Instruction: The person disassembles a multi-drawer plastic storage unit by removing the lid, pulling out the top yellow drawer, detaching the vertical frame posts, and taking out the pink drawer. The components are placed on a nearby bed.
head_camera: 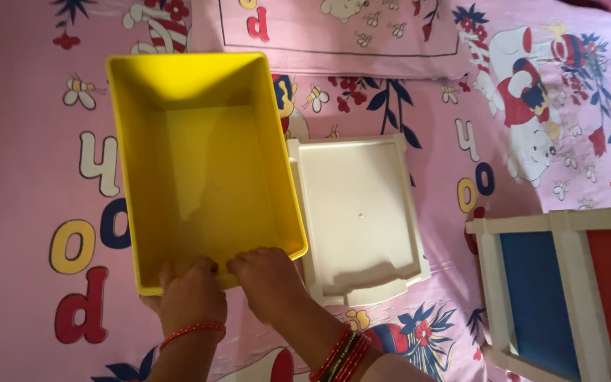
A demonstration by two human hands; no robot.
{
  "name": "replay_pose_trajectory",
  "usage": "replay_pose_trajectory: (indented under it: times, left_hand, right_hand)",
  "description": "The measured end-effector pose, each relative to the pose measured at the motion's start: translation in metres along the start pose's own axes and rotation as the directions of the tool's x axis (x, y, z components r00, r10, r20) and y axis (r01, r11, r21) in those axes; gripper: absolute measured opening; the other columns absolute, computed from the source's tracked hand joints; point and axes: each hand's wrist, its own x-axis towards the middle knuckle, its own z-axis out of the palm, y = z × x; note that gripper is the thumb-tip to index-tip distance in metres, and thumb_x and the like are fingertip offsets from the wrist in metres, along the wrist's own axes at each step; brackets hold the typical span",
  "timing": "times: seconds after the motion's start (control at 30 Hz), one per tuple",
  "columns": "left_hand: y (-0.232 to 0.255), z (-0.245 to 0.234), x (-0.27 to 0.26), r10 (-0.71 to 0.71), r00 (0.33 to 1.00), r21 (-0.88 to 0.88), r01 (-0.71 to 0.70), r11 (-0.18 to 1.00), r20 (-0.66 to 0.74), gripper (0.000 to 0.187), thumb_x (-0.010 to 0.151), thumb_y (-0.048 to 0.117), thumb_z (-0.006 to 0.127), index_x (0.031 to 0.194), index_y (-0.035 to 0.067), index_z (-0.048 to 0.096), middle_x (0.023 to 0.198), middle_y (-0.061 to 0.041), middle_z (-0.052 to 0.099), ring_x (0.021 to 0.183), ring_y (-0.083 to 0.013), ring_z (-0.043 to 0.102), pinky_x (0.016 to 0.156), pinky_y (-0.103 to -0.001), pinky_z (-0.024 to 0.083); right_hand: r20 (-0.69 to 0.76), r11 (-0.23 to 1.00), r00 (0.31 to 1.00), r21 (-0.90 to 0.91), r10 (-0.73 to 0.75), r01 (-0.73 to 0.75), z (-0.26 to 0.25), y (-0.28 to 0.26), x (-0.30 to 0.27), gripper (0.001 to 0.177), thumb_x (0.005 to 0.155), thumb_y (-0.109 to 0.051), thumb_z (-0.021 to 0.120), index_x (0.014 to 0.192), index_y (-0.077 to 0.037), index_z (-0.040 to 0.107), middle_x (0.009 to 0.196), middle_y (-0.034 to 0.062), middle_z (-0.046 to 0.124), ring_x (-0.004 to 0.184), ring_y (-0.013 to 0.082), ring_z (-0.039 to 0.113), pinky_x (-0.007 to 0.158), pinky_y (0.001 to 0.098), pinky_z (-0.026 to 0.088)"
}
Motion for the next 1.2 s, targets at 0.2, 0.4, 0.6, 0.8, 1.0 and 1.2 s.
replay_pose_trajectory:
  times: [0.2, 0.4, 0.6, 0.8, 1.0, 1.2]
  left_hand:
    - [0.017, -0.040, -0.016, -0.009, 1.000, 0.058, 0.009, 0.998, 0.004, 0.073, 0.082, 0.022, 0.078, 0.146, 0.037, 0.045, 0.163, 0.005, 0.031, 0.157, -0.0308, 0.006, 0.108, -0.083, 0.014]
    - [0.035, -0.073, -0.049, 0.039, 0.985, -0.055, -0.049, 0.997, -0.166, 0.088, 0.081, 0.035, 0.077, 0.156, 0.038, 0.031, 0.166, 0.000, 0.019, 0.156, -0.0340, 0.001, 0.107, -0.082, 0.016]
    - [0.047, -0.107, -0.091, 0.119, 0.954, -0.097, -0.150, 0.984, -0.275, 0.087, 0.084, 0.040, 0.070, 0.159, 0.040, 0.026, 0.171, -0.005, 0.013, 0.153, -0.0387, -0.003, 0.104, -0.083, 0.013]
    - [0.058, -0.126, -0.142, 0.170, 0.867, -0.117, -0.252, 0.961, -0.469, 0.084, 0.084, 0.048, 0.064, 0.159, 0.041, 0.028, 0.167, -0.009, 0.018, 0.153, -0.0414, 0.003, 0.100, -0.085, 0.017]
    - [0.074, -0.137, -0.201, 0.263, 0.701, -0.083, -0.418, 0.905, -0.663, 0.076, 0.086, 0.044, 0.063, 0.155, 0.037, 0.035, 0.163, -0.015, 0.027, 0.150, -0.0469, 0.013, 0.096, -0.084, 0.026]
    - [0.105, -0.157, -0.264, 0.345, 0.648, -0.103, -0.550, 0.829, -0.679, 0.081, 0.081, 0.035, 0.068, 0.156, 0.037, 0.036, 0.165, -0.013, 0.028, 0.149, -0.0469, 0.014, 0.096, -0.082, 0.029]
  right_hand:
    - [-0.282, 0.998, 0.959, 0.061, 0.019, -0.002, -0.027, -0.013, -0.010, 0.062, 0.074, 0.004, 0.069, 0.134, -0.008, 0.061, 0.145, 0.0197, 0.056, 0.134, 0.0361, 0.051, 0.109, 0.0486, 0.040]
    - [-0.366, 0.994, 0.926, 0.095, 0.093, -0.062, -0.077, -0.041, -0.032, 0.067, 0.078, -0.004, 0.072, 0.143, -0.012, 0.055, 0.151, 0.0189, 0.046, 0.138, 0.0361, 0.042, 0.110, 0.0522, 0.035]
    - [-0.480, 0.993, 0.871, 0.103, 0.107, -0.066, -0.124, -0.066, -0.074, 0.066, 0.082, -0.008, 0.070, 0.146, -0.014, 0.054, 0.151, 0.0176, 0.047, 0.140, 0.0361, 0.042, 0.110, 0.0515, 0.036]
    - [-0.634, 0.997, 0.769, 0.033, 0.079, -0.075, -0.154, -0.088, -0.123, 0.061, 0.085, -0.012, 0.067, 0.145, -0.014, 0.056, 0.152, 0.0164, 0.048, 0.144, 0.0361, 0.041, 0.112, 0.0519, 0.034]
    - [-0.796, 0.997, 0.601, 0.056, 0.074, -0.048, -0.184, -0.108, -0.181, 0.049, 0.093, -0.018, 0.066, 0.141, -0.009, 0.060, 0.147, 0.0212, 0.054, 0.140, 0.0406, 0.044, 0.111, 0.0521, 0.037]
    - [-0.898, 0.997, 0.436, 0.029, 0.059, -0.075, -0.220, -0.120, -0.248, 0.050, 0.089, -0.015, 0.069, 0.138, -0.006, 0.061, 0.145, 0.0225, 0.058, 0.138, 0.0426, 0.050, 0.113, 0.0508, 0.039]
